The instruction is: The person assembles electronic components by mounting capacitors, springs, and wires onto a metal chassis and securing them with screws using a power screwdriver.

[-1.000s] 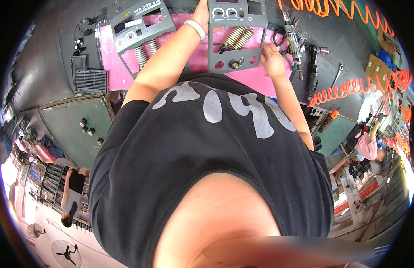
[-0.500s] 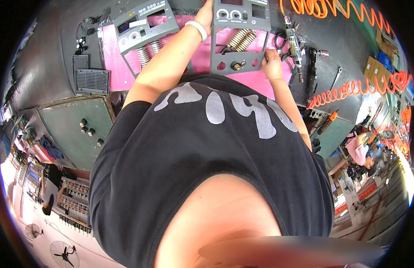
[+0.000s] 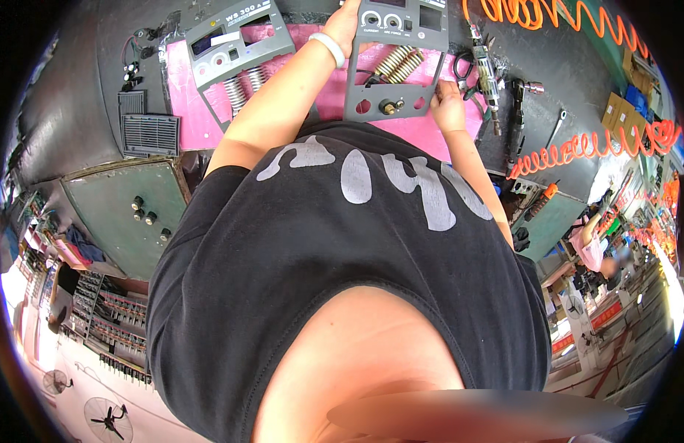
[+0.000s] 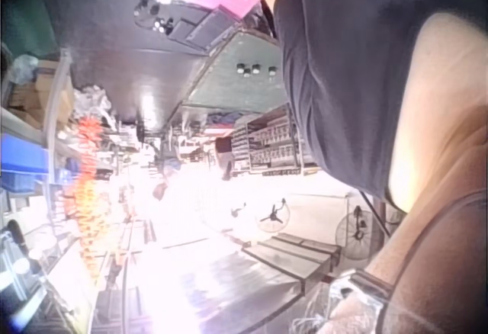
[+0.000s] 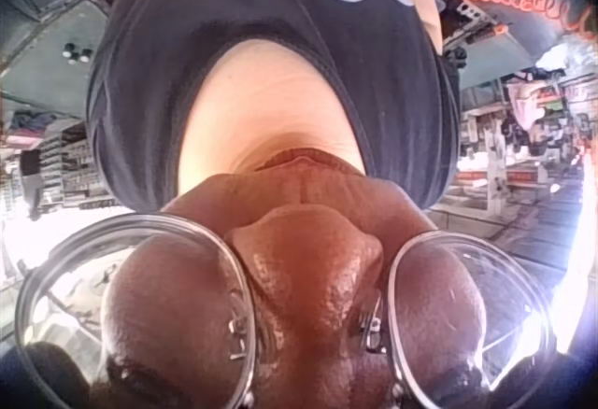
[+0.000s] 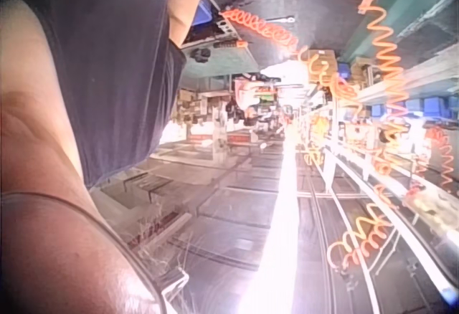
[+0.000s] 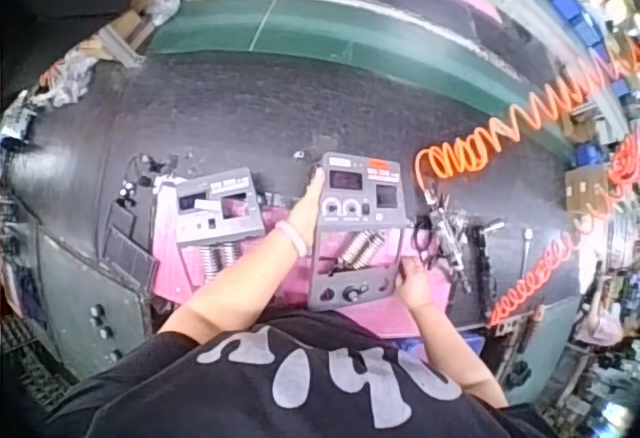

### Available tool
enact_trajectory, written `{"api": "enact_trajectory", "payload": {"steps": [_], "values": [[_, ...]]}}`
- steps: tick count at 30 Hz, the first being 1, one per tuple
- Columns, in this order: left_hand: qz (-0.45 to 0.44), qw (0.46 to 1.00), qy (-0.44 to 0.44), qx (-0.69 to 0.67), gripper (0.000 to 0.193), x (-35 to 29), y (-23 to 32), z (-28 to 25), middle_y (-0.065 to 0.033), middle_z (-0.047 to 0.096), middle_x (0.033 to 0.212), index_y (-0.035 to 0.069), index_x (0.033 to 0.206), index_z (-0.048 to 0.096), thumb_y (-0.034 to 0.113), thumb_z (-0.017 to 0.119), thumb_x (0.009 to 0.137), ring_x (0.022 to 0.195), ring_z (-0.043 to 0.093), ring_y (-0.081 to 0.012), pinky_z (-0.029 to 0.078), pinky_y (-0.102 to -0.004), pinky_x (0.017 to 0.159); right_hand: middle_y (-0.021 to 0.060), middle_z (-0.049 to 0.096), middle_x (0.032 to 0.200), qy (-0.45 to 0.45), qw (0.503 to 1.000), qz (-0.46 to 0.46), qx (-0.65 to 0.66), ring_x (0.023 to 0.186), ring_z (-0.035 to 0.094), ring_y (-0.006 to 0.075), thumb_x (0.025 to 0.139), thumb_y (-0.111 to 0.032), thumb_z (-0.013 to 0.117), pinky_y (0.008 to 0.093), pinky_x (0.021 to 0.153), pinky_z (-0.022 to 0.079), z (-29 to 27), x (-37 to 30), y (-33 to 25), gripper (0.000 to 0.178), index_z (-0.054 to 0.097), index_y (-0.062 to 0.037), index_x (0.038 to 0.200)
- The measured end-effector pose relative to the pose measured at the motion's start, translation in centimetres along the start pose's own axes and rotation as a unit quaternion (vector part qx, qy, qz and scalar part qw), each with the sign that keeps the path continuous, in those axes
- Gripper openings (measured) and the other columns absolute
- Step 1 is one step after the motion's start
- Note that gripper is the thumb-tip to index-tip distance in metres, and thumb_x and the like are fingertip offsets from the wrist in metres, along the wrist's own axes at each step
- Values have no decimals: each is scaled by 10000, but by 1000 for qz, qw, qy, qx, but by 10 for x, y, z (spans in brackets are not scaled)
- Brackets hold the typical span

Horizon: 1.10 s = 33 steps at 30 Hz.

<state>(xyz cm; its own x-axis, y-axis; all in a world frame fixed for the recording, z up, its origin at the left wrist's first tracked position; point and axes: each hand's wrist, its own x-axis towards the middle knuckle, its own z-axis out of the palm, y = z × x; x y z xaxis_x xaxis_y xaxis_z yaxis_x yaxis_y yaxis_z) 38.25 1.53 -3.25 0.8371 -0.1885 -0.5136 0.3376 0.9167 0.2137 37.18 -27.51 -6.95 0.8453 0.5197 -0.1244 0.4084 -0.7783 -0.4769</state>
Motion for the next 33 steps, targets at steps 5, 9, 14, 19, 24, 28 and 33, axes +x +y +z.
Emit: {"api": "enact_trajectory", "payload": {"steps": [5, 9, 14, 19, 24, 28, 33], "values": [[11, 1000, -6, 9, 605, 2, -2, 0, -105, 570, 1159, 61, 1216, 501, 555, 383, 887, 1041, 547, -242, 438, -366, 916, 161, 554, 841, -6, 1000, -2, 10, 770, 561, 339, 695, -16, 573, 397, 674, 470, 1, 1, 0, 240, 563, -8, 935], [2, 999, -23, -34, 613, -2, -1, -6, -104, 570, 1162, 53, 1213, 502, 557, 406, 877, 1041, 546, -241, 437, -365, 917, 158, 553, 852, 6, 1000, -9, 1, 746, 564, 333, 697, -17, 576, 394, 656, 472, 2, 1, 3, 250, 564, -17, 947], [-11, 999, -14, -33, 619, 0, -1, -9, -108, 564, 1170, 51, 1212, 503, 559, 428, 867, 1047, 543, -242, 438, -365, 918, 158, 548, 849, 9, 1000, -13, -6, 742, 564, 333, 696, -16, 576, 396, 649, 471, 2, 2, -1, 238, 563, -23, 934], [-7, 998, -31, -54, 605, -3, -3, -11, -112, 570, 1156, 54, 1191, 521, 555, 443, 862, 1036, 545, -243, 443, -363, 909, 189, 562, 908, -13, 1000, 12, -8, 831, 559, 372, 709, -45, 553, 432, 719, 473, 4, 1, -2, 244, 556, -12, 951], [17, 999, -1, -33, 575, 1, -5, -17, -92, 595, 1110, 84, 1172, 540, 555, 469, 849, 977, 570, -225, 476, -355, 846, 193, 556, 928, -26, 1000, 14, -3, 840, 557, 380, 711, -47, 553, 438, 725, 471, 2, 2, -5, 253, 550, -12, 961], [19, 999, 12, -35, 560, 6, -8, -14, -96, 606, 1089, 82, 1151, 554, 548, 473, 851, 962, 579, -221, 477, -353, 842, 202, 548, 940, -42, 999, 25, -12, 848, 557, 388, 715, -54, 558, 447, 730, 468, 2, 2, 1, 267, 539, -13, 978], [1, 999, -6, -34, 569, 6, -8, -14, -103, 621, 1052, 36, 1096, 578, 540, 498, 844, 947, 586, -220, 476, -351, 835, 200, 547, 941, -41, 999, 10, -29, 834, 557, 385, 711, -49, 557, 444, 715, 471, 4, 3, 2, 269, 536, -22, 978]]}}
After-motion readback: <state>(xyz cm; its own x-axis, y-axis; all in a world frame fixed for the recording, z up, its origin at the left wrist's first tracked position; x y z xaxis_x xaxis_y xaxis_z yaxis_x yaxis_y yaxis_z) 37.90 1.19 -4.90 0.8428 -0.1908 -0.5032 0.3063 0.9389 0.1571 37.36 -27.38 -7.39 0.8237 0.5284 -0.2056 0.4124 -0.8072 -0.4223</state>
